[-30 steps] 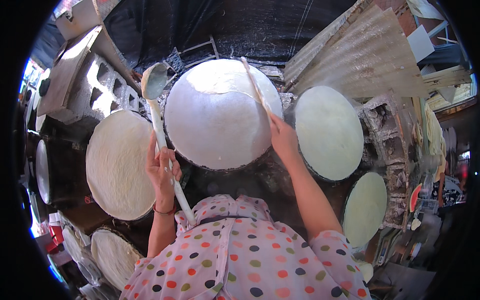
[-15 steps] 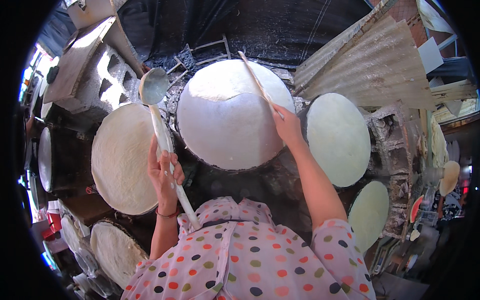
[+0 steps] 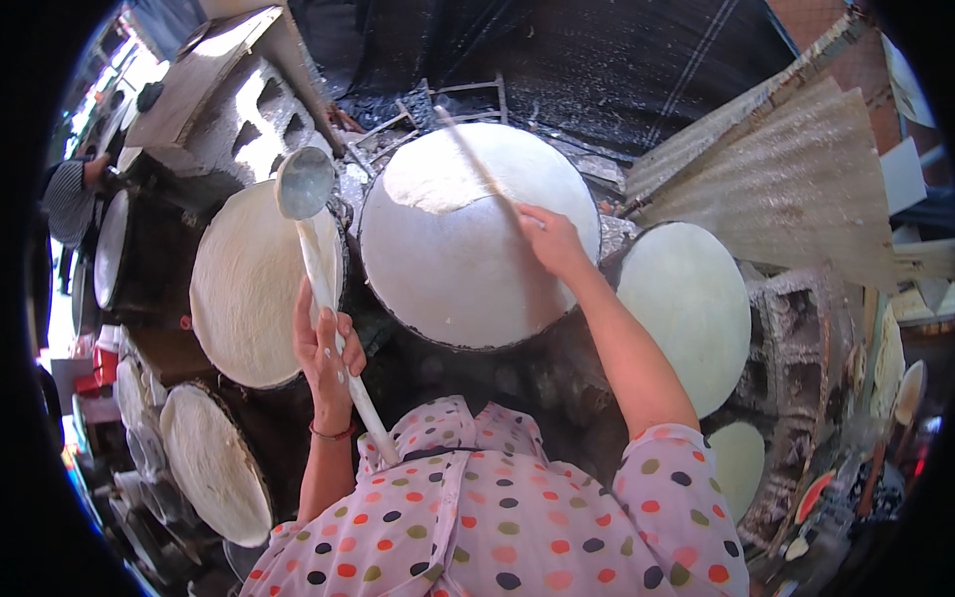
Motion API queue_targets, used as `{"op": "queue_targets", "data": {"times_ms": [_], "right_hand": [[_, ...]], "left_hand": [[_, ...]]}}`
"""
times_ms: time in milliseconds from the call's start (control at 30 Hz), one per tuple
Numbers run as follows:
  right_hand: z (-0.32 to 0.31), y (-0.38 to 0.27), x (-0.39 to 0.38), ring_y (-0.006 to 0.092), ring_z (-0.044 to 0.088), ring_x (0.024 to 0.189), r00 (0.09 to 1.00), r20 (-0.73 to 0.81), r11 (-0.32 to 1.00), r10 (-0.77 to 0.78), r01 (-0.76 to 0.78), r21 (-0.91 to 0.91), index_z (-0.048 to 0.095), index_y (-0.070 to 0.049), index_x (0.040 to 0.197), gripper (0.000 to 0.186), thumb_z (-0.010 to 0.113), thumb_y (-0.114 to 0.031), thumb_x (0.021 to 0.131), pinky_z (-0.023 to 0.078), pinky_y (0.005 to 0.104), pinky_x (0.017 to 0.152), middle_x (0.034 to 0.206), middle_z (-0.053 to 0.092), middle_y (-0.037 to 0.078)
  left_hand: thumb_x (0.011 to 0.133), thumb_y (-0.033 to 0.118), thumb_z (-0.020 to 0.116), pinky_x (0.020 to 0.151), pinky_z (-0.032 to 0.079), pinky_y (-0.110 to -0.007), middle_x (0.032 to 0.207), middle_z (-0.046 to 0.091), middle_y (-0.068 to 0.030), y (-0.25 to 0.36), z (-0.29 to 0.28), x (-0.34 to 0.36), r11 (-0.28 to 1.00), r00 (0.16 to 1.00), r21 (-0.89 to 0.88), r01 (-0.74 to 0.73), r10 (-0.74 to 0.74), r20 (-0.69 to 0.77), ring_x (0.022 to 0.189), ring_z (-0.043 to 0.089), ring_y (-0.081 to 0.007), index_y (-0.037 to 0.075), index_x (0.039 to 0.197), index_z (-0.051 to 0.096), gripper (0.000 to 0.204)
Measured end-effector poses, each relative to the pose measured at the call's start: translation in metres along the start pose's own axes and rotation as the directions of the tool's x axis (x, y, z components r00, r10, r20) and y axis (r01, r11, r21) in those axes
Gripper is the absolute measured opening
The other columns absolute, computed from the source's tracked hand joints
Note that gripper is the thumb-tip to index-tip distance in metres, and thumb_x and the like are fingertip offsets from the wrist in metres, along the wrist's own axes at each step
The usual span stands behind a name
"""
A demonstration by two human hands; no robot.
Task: The person ladles batter onto hot circular pans, spreads it evenly with a wooden tool, and removes the cooked crepes to a stack. The process is repeated continuously across multiple pans in a busy kitchen environment.
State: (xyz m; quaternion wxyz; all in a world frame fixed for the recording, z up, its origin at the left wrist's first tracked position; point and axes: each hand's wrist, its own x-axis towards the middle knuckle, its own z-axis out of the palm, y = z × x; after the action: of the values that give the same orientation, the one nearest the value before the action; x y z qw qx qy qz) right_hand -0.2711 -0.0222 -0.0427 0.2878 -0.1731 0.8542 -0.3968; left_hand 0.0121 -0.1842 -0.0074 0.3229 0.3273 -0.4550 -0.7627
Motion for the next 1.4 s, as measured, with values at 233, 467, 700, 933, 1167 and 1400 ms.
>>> {"op": "queue_targets", "data": {"times_ms": [233,467,700,933,1167,1400], "right_hand": [[-0.037,0.043,-0.044,0.0197,0.064,0.099,0.884,0.199,0.87,-0.424,0.458,-0.18,0.061,-0.008,0.124,0.034,0.053,-0.02,0.094,0.048,0.0311,0.087,0.114,0.067,0.013],[-0.014,0.013,0.042,0.0169,0.063,0.097,0.892,0.324,0.916,-0.314,0.374,-0.142,0.061,-0.008,0.125,0.034,0.055,-0.018,0.093,0.048,0.0289,0.086,0.113,0.068,0.012],[-0.045,0.032,-0.007,0.0275,0.064,0.106,0.855,0.269,0.855,-0.444,0.494,-0.158,0.062,-0.01,0.122,0.034,0.054,-0.021,0.091,0.047,0.0332,0.092,0.116,0.065,0.016],[-0.033,0.002,0.011,0.0275,0.065,0.104,0.793,0.529,0.864,-0.303,0.463,-0.199,0.061,-0.008,0.123,0.034,0.054,-0.02,0.092,0.048,0.0345,0.09,0.113,0.066,0.017],[-0.044,0.019,0.021,0.0331,0.064,0.102,0.792,0.355,0.819,-0.497,0.563,-0.109,0.061,-0.009,0.123,0.035,0.054,-0.021,0.092,0.048,0.0354,0.089,0.114,0.065,0.017],[-0.061,0.032,-0.019,0.0301,0.064,0.101,0.668,0.577,0.763,-0.469,0.636,-0.116,0.06,-0.009,0.123,0.034,0.055,-0.019,0.092,0.049,0.0353,0.087,0.114,0.065,0.017]], "left_hand": [[0.101,0.015,0.046,0.037,0.031,-0.018,0.072,0.046,-0.0012,-0.016,0.018,-0.047,0.996,0.987,-0.074,-0.055,0.043,-0.153,0.044,0.038,-0.0038,0.019,0.148,0.029,0.05],[0.1,0.011,0.047,0.035,0.032,-0.018,0.072,0.046,-0.0014,-0.03,0.032,-0.078,0.984,0.971,-0.114,-0.136,0.11,-0.214,0.042,0.038,-0.0039,0.019,0.148,0.028,0.052],[0.1,0.009,0.046,0.034,0.031,-0.018,0.071,0.045,-0.0016,-0.035,0.034,-0.092,0.981,0.952,-0.093,-0.171,0.14,-0.272,0.041,0.038,-0.0038,0.019,0.148,0.027,0.053],[0.1,0.009,0.046,0.034,0.031,-0.018,0.071,0.045,-0.0012,-0.028,0.046,-0.099,0.986,0.947,-0.051,-0.16,0.139,-0.289,0.042,0.037,-0.0035,0.02,0.148,0.027,0.053],[0.1,0.012,0.046,0.035,0.03,-0.016,0.074,0.044,-0.0001,-0.029,0.049,-0.103,0.988,0.948,-0.008,-0.157,0.148,-0.282,0.045,0.035,-0.0021,0.021,0.148,0.028,0.053],[0.099,0.011,0.048,0.035,0.031,-0.017,0.072,0.044,-0.0007,-0.033,0.043,-0.115,0.987,0.937,-0.002,-0.16,0.151,-0.315,0.043,0.037,-0.0037,0.021,0.148,0.026,0.055]]}}
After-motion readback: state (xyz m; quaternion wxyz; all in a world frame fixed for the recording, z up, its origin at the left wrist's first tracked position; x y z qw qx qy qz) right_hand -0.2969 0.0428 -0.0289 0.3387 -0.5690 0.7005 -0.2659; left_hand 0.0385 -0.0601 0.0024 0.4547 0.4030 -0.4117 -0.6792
